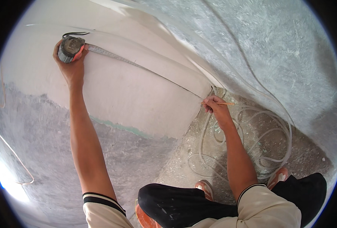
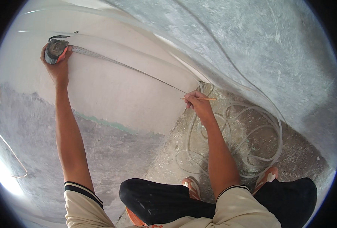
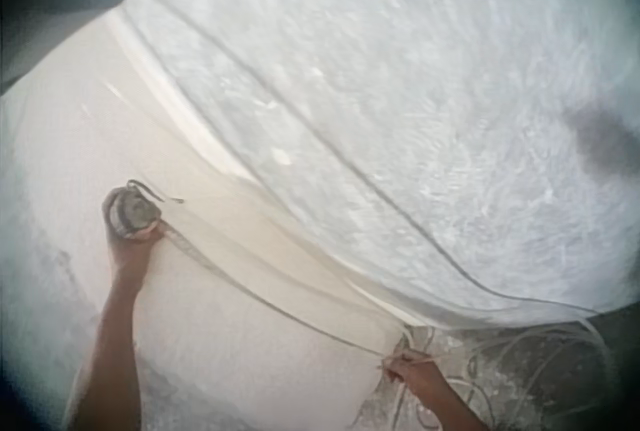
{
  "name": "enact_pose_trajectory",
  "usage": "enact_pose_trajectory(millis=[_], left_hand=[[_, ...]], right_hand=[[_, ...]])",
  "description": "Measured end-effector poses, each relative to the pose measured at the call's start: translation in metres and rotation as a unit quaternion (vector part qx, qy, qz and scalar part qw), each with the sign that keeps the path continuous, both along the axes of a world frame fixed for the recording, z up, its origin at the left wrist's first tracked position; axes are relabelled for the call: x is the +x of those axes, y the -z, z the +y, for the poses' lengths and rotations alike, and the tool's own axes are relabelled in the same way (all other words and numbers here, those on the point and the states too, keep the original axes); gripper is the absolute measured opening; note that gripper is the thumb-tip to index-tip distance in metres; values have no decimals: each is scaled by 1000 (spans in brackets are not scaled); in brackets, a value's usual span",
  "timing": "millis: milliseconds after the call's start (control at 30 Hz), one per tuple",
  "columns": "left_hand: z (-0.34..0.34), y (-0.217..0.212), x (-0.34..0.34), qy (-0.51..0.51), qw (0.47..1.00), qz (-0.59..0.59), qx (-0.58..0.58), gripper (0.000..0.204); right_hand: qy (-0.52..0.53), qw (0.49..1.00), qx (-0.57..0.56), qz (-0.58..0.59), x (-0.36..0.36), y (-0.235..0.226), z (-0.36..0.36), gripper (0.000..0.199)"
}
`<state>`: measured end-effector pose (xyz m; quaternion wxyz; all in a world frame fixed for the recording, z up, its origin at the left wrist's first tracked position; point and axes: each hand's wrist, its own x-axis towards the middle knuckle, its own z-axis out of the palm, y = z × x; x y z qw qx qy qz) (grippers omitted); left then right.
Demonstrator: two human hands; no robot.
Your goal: The person walks up a staircase, picks up a tape measure and pencil, and enters a room. They then measure a section of the wall and mark it with the pencil.
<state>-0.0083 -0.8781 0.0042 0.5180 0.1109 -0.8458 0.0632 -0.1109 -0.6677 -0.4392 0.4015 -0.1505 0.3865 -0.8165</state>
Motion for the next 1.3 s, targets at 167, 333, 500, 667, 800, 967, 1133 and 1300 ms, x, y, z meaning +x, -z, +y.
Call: enact_pose_trajectory(millis=[167, 333, 500, 667, 800, 967, 1133, 1300], left_hand=[[-4, -2, -1, 16, 1000, -4, -8, 85], [-8, -2, 1, 18, 1000, -8, -14, 86], [-3, 2, -4, -12, 1000, -2, -16, 89], [-15, -2, 2, 3, 1000, -5, -20, 90], [-21, -2, 3, 23, 999, -12, -29, 90], [-18, 0, -3, 59, 998, -15, -4, 90], [-22, -6, 7, 41, 999, -31, 8, 89], [-17, -4, 1, 47, 998, -28, 18, 89]], right_hand=[[25, 999, 37, 5, -1, 24, -23, 37], [-45, 995, 60, -60, 23, 20, -45, 42], [-21, 996, 77, 38, 35, 0, -81, 55], [-3, 992, 72, 99, 46, -8, -109, 61], [20, 994, 61, 91, 55, -4, -120, 60], [20, 997, 50, 59, 59, 2, -121, 57], [-18, 999, 45, 16, 61, -14, -107, 54], [-12, 999, 38, 0, 56, -15, -106, 56]])
